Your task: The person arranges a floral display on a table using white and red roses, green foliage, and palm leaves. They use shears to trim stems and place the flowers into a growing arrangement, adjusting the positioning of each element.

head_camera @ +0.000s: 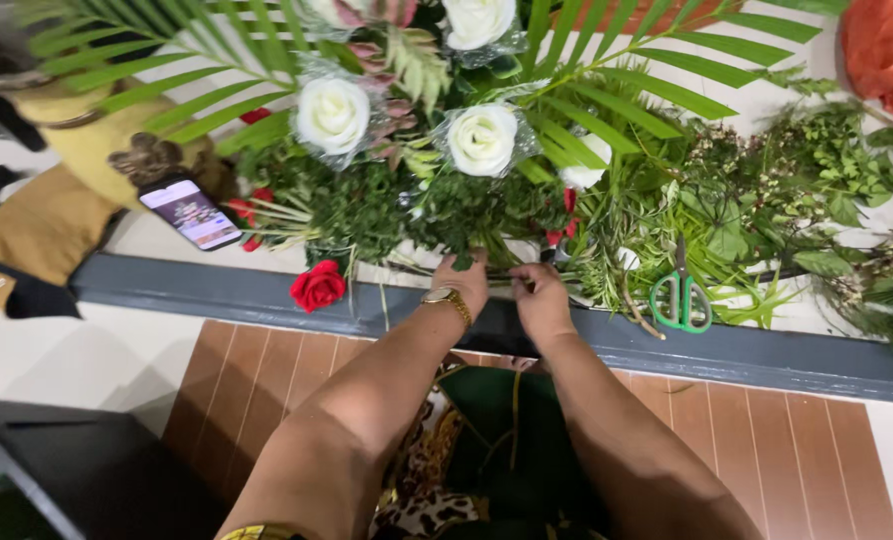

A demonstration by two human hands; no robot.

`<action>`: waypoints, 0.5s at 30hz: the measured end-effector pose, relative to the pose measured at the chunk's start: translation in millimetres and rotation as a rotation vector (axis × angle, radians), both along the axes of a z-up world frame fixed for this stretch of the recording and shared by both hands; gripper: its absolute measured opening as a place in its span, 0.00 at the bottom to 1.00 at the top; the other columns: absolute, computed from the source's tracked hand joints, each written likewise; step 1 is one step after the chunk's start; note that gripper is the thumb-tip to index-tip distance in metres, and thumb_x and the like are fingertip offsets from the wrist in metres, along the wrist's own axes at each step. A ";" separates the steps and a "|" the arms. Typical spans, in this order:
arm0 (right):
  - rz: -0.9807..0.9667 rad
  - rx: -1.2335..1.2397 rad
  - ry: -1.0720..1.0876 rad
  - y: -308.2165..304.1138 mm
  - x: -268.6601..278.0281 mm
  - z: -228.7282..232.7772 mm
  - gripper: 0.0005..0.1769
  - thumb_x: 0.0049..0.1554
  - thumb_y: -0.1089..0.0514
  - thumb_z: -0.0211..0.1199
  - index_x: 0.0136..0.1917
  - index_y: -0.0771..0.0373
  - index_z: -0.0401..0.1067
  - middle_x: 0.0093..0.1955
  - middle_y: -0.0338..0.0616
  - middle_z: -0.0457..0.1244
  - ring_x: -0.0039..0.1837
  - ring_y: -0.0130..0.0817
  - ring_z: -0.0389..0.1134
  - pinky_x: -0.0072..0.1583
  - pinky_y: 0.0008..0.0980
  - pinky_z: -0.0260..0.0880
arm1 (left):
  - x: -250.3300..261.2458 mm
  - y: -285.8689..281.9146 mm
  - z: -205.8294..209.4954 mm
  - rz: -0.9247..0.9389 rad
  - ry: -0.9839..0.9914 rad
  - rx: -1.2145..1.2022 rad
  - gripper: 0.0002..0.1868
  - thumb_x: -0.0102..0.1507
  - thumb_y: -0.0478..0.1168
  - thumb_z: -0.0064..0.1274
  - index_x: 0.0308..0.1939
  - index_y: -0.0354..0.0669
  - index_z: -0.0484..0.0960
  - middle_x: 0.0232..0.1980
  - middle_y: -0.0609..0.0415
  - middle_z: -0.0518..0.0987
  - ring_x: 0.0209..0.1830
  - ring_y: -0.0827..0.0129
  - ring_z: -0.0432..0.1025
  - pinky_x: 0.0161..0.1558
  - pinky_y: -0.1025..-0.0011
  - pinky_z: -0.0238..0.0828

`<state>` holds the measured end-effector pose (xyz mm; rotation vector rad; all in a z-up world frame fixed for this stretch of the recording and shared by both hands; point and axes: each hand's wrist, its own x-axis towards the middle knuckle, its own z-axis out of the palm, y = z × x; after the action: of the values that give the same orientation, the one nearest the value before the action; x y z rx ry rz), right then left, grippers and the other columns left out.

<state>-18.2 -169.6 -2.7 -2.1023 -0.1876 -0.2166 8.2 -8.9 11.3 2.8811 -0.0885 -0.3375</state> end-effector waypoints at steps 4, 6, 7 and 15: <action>0.039 0.065 -0.051 8.2 -9.1 18.7 0.08 0.56 0.63 0.66 0.50 0.64 0.78 0.52 0.49 0.68 0.51 0.39 0.72 0.53 0.32 0.73 | -37.0 4.3 25.5 0.156 -0.130 -0.361 0.16 0.63 0.41 0.51 0.53 0.40 0.80 0.44 0.38 0.84 0.47 0.46 0.78 0.50 0.54 0.72; 0.061 0.097 0.008 11.6 -15.1 29.4 0.08 0.57 0.63 0.64 0.51 0.63 0.77 0.51 0.47 0.69 0.50 0.33 0.72 0.53 0.29 0.73 | -52.3 5.8 30.2 0.278 -0.191 -0.617 0.13 0.62 0.43 0.55 0.46 0.39 0.85 0.44 0.39 0.84 0.46 0.47 0.77 0.47 0.57 0.73; 0.068 0.106 0.073 9.6 -18.7 36.0 0.08 0.58 0.63 0.63 0.52 0.63 0.77 0.50 0.45 0.70 0.50 0.31 0.72 0.53 0.28 0.72 | -56.7 3.5 30.0 0.324 -0.209 -0.705 0.13 0.61 0.44 0.57 0.43 0.38 0.86 0.43 0.40 0.84 0.44 0.50 0.78 0.47 0.59 0.74; 0.305 0.542 0.301 5.3 -44.1 89.4 0.11 0.62 0.65 0.62 0.58 0.65 0.74 0.51 0.38 0.69 0.53 0.23 0.69 0.58 0.24 0.69 | -47.9 2.4 7.1 0.554 0.026 -1.640 0.09 0.59 0.34 0.64 0.42 0.36 0.84 0.38 0.58 0.83 0.34 0.76 0.74 0.40 0.76 0.73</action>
<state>-62.3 -164.3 86.7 -1.5197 -0.2351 0.2127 -39.7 -6.5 18.4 1.1912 0.2955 -0.0746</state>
